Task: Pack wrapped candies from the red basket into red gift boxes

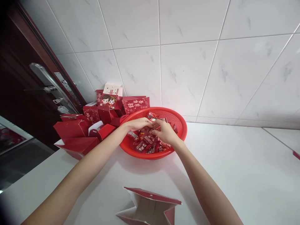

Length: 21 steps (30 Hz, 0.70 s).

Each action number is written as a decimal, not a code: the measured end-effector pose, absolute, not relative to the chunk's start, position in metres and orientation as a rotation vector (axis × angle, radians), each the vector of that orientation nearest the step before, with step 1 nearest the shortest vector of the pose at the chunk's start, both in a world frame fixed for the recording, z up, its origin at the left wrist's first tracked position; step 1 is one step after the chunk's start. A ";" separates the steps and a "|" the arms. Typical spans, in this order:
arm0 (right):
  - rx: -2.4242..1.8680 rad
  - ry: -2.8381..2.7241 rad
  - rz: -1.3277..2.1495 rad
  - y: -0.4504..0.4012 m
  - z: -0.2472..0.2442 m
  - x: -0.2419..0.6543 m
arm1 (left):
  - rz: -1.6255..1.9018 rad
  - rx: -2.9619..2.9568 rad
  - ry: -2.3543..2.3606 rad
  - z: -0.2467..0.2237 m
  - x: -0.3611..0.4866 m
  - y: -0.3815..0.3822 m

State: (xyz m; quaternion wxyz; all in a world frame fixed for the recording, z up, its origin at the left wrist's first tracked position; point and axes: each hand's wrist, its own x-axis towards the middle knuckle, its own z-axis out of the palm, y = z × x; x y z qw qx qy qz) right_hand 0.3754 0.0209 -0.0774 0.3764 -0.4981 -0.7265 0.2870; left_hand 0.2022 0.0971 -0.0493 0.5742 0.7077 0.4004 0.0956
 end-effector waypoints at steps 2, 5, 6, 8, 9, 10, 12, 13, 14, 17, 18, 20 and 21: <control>-1.258 -1.817 0.763 0.020 -0.077 0.377 | 0.250 1.587 0.943 -0.049 0.203 0.096; -1.136 -1.875 0.796 0.016 -0.076 0.378 | 0.324 1.511 0.959 -0.049 0.204 0.097; -1.100 -1.905 0.788 0.015 -0.076 0.378 | 0.341 1.499 0.966 -0.050 0.203 0.097; -1.083 -1.905 0.738 0.016 -0.076 0.377 | 0.340 1.476 0.976 -0.050 0.202 0.099; -1.096 -1.860 0.720 0.017 -0.076 0.377 | 0.323 1.463 0.966 -0.050 0.202 0.100; -1.110 -1.785 0.722 0.018 -0.077 0.378 | 0.302 1.449 0.946 -0.050 0.201 0.101; -1.113 -1.590 0.799 0.021 -0.077 0.380 | 0.273 1.435 0.877 -0.048 0.200 0.101; -1.099 -1.497 0.862 0.021 -0.077 0.381 | 0.270 1.439 0.845 -0.048 0.199 0.101; -1.077 -1.419 0.925 0.020 -0.076 0.383 | 0.268 1.452 0.823 -0.047 0.199 0.101; -1.023 -1.283 1.023 0.016 -0.072 0.385 | 0.240 1.539 0.806 -0.045 0.198 0.098; -1.019 -1.263 1.032 0.014 -0.071 0.385 | 0.232 1.575 0.805 -0.045 0.198 0.098; -1.012 -1.253 1.053 0.012 -0.069 0.385 | 0.242 1.642 0.799 -0.045 0.198 0.097; -1.007 -1.256 1.069 0.011 -0.068 0.385 | 0.251 1.670 0.793 -0.045 0.198 0.097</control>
